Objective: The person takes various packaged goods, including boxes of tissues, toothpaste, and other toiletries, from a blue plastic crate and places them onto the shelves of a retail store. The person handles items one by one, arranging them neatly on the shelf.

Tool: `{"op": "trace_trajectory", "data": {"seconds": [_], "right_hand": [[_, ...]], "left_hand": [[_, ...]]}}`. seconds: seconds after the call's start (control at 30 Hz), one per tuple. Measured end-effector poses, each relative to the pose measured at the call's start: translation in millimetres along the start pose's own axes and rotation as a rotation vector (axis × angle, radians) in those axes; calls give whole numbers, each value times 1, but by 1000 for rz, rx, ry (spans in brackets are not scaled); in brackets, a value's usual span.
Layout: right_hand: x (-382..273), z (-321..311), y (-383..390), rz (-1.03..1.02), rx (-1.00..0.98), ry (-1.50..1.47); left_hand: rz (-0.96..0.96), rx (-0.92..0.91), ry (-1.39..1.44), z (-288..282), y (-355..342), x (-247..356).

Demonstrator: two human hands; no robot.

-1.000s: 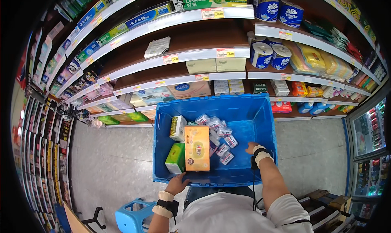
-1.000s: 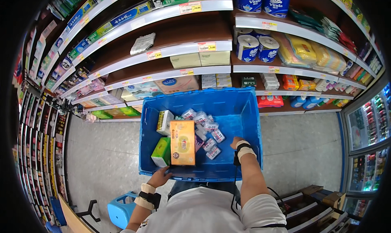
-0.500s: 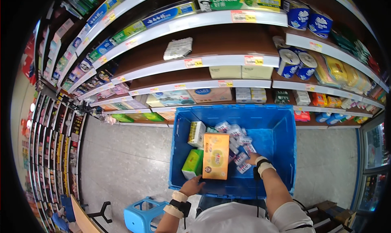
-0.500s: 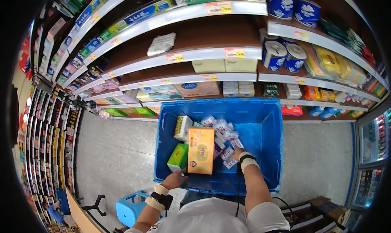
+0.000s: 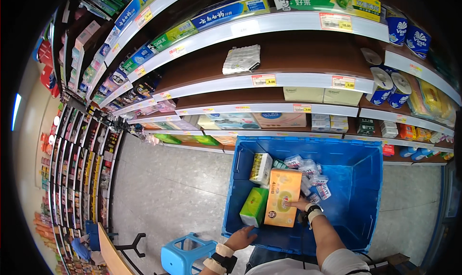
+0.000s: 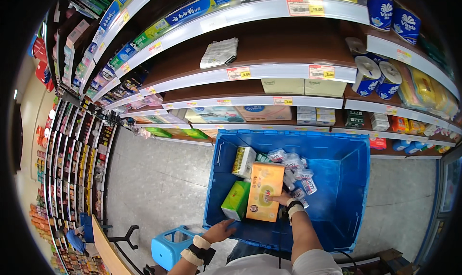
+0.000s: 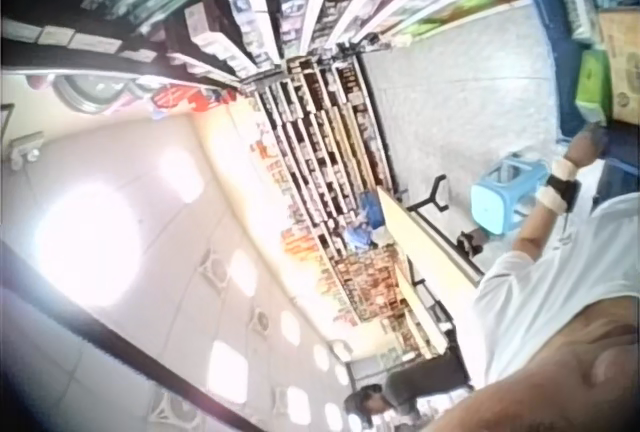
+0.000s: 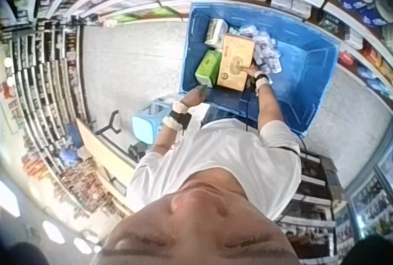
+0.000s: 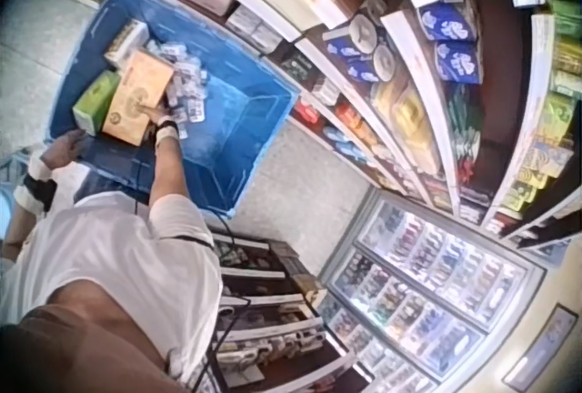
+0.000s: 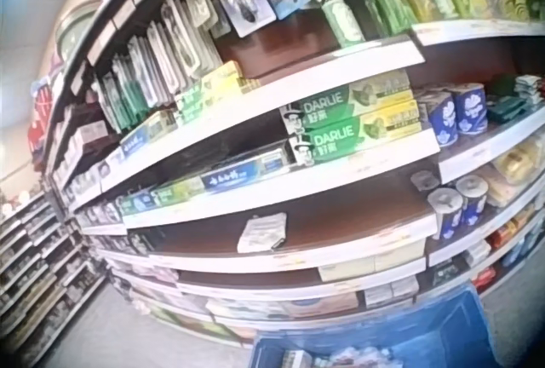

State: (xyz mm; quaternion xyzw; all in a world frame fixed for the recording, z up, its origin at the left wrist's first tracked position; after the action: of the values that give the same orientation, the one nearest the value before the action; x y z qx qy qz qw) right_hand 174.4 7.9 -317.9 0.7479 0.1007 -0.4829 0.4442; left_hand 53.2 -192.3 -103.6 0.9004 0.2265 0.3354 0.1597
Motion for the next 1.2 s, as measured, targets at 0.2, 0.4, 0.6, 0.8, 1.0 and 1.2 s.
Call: {"op": "trace_trajectory", "data": {"seconds": [0.2,0.4,0.6,0.8,1.0,1.2], "right_hand": [[-23,0,19,80,-96,-311],[-48,-15,35,258,-22,-229],[-41,-13,37,327,-208,-209],[-14,-15,17,324,-183,-219],[-39,-16,22,206,-92,-285],[-44,-12,26,214,-112,-245]], "left_hand": [[33,-77,-53,1,-13,-8],[42,-65,40,-8,-43,-10],[57,-179,-18,-16,-70,-4],[123,34,26,-41,-102,11],[-163,140,337,-14,-160,-27],[-438,-97,950,43,-193,-40]]}}
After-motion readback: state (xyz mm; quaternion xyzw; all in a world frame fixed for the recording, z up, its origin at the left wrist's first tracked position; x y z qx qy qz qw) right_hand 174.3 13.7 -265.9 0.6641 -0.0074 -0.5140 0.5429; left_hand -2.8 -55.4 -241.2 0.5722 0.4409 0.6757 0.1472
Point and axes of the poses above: each hand's wrist, its own y-axis away from the middle knuckle, its own z-axis out of the palm, x = y × z, the point moved 8 cm from there along -y, towards the middle knuckle, and after that the axes turned 10 degrees about x, right-handed, at the moved point
